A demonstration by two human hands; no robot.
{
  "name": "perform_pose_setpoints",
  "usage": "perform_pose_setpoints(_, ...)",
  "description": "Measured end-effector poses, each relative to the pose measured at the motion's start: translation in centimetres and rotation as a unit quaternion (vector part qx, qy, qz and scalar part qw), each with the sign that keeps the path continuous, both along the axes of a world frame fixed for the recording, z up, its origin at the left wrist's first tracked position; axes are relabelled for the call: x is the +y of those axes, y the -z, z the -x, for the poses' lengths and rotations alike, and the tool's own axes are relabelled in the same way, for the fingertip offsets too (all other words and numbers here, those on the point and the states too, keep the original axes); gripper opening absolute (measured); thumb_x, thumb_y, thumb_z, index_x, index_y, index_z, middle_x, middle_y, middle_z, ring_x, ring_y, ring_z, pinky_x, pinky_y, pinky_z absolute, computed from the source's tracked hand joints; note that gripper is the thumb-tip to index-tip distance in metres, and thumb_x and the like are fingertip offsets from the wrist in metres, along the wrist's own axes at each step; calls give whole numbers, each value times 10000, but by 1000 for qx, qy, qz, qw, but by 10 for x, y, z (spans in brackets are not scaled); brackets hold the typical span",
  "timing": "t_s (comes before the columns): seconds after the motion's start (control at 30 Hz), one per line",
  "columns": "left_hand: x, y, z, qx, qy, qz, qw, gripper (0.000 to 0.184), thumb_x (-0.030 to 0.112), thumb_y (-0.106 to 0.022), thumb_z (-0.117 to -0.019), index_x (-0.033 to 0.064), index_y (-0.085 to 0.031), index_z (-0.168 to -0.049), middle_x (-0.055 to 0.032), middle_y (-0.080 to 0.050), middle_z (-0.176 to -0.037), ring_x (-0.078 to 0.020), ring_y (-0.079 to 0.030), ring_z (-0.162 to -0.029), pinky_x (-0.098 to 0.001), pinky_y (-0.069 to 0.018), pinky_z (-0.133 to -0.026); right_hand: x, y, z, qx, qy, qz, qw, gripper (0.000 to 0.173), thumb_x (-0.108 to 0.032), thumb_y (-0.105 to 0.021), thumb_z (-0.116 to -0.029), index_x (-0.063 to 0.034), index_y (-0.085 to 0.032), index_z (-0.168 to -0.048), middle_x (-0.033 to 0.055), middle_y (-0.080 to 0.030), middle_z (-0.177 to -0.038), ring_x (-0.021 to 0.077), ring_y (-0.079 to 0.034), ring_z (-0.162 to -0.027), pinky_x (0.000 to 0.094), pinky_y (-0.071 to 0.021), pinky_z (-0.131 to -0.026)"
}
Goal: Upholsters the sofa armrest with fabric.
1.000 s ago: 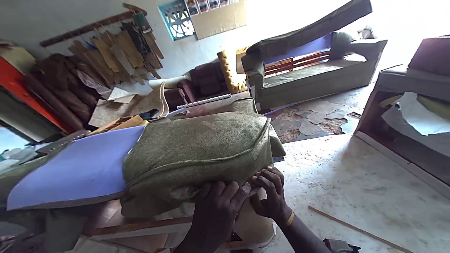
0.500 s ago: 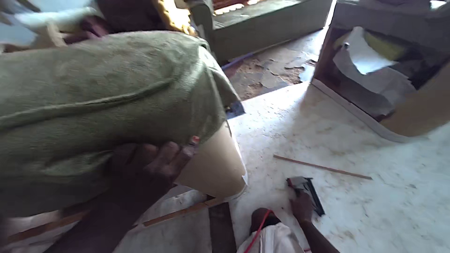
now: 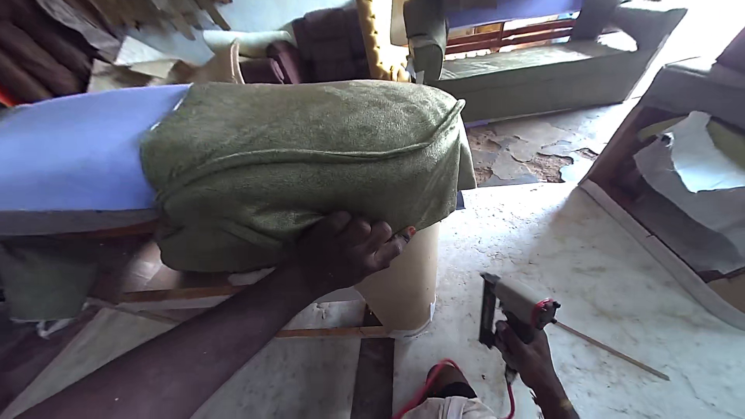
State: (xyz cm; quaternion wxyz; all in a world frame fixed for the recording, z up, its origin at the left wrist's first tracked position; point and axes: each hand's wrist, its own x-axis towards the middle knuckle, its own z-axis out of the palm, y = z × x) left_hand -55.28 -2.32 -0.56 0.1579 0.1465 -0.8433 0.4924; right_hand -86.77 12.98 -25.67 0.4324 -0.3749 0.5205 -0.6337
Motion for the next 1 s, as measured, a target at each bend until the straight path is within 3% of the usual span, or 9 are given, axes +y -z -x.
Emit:
perform_pose_setpoints(0.1, 2, -1, -1, -3, -5, -22, 1000, 368, 220, -432, -1086, 265, -602, -1410, -57, -543, -884, -253, -499, -765, -378, -377, -776, -22, -71, -30, 23, -78, 143, 986, 278, -405, -765, -906, -139, -695, -949, -8, -642, -679, 88, -582, -537, 273, -533, -525)
perform_pose_setpoints(0.23, 2, -4, -1, -16, -13, -32, 999, 359, 268, -441, -1081, 278, -611, -1397, -49, -557, -897, -247, -530, -771, -373, -407, -765, -51, -114, -55, 19, -126, 192, 973, 273, -333, -744, -925, -126, -675, -1089, 18, -637, -700, 106, -580, -538, 280, -541, -535)
perform_pose_setpoints(0.33, 0, -3, -1, -19, -7, -22, 1000, 304, 266, -453, -1073, 265, -656, -1300, -46, -570, -912, -240, -539, -772, -363, -413, -736, -64, -116, -65, 35, -121, 184, 975, 284, -317, -727, -927, -114, -675, -1119, 21, -639, -697, 117, -586, -543, 289, -543, -540)
perform_pose_setpoints(0.5, -2, -1, -3, -19, 7, -25, 999, 324, 217, -449, -1072, 275, -648, -1321, -32, -559, -926, -224, -524, -774, -348, -410, -729, -57, -111, -70, 36, -122, 170, 977, 272, -299, -713, -943, -77, -667, -1093, 32, -637, -687, 124, -588, -534, 293, -539, -524)
perform_pose_setpoints(0.6, -6, 1, -4, -4, 29, -19, 999, 298, 305, -455, -1060, 279, -686, -1246, -18, -577, -920, -226, -523, -800, -365, -390, -765, -54, -108, -87, 35, -99, 179, 978, 245, -253, -721, -921, -60, -664, -1061, 30, -645, -695, 129, -591, -537, 311, -540, -523)
perform_pose_setpoints(0.7, -8, 3, -4, 1, 41, -23, 999, 315, 381, -442, -1039, 270, -711, -1159, -5, -587, -917, -218, -528, -816, -367, -386, -785, -50, -105, -104, 40, -68, 196, 977, 274, -224, -708, -924, -26, -665, -1109, 28, -654, -709, 116, -590, -531, 303, -542, -507)
perform_pose_setpoints(0.83, -11, 4, -9, -1, 60, -49, 997, 336, 460, -438, -1018, 253, -703, -1016, 7, -600, -927, -209, -539, -850, -371, -393, -827, -45, -106, -122, 78, -48, 232, 968, 259, -233, -722, -931, -22, -656, -1065, 30, -702, -792, 116, -659, -617, 318, -600, -589)
perform_pose_setpoints(0.93, -14, 2, -10, -9, 77, -46, 996, 338, 452, -435, -1008, 251, -707, -1003, 12, -610, -940, -206, -535, -856, -370, -384, -840, -45, -115, -136, 132, -1, 243, 961, 197, -202, -719, -904, -39, -673, -1005, -4, -717, -797, 71, -685, -668, 279, -617, -649)
perform_pose_setpoints(1.0, -12, 2, -10, -4, 62, -64, 996, 343, 472, -437, -1002, 268, -712, -1014, 19, -621, -951, -203, -541, -855, -378, -392, -843, -39, -124, -138, 104, -17, 212, 972, 197, -204, -713, -915, -34, -668, -1003, 11, -698, -757, 100, -662, -613, 295, -593, -586)
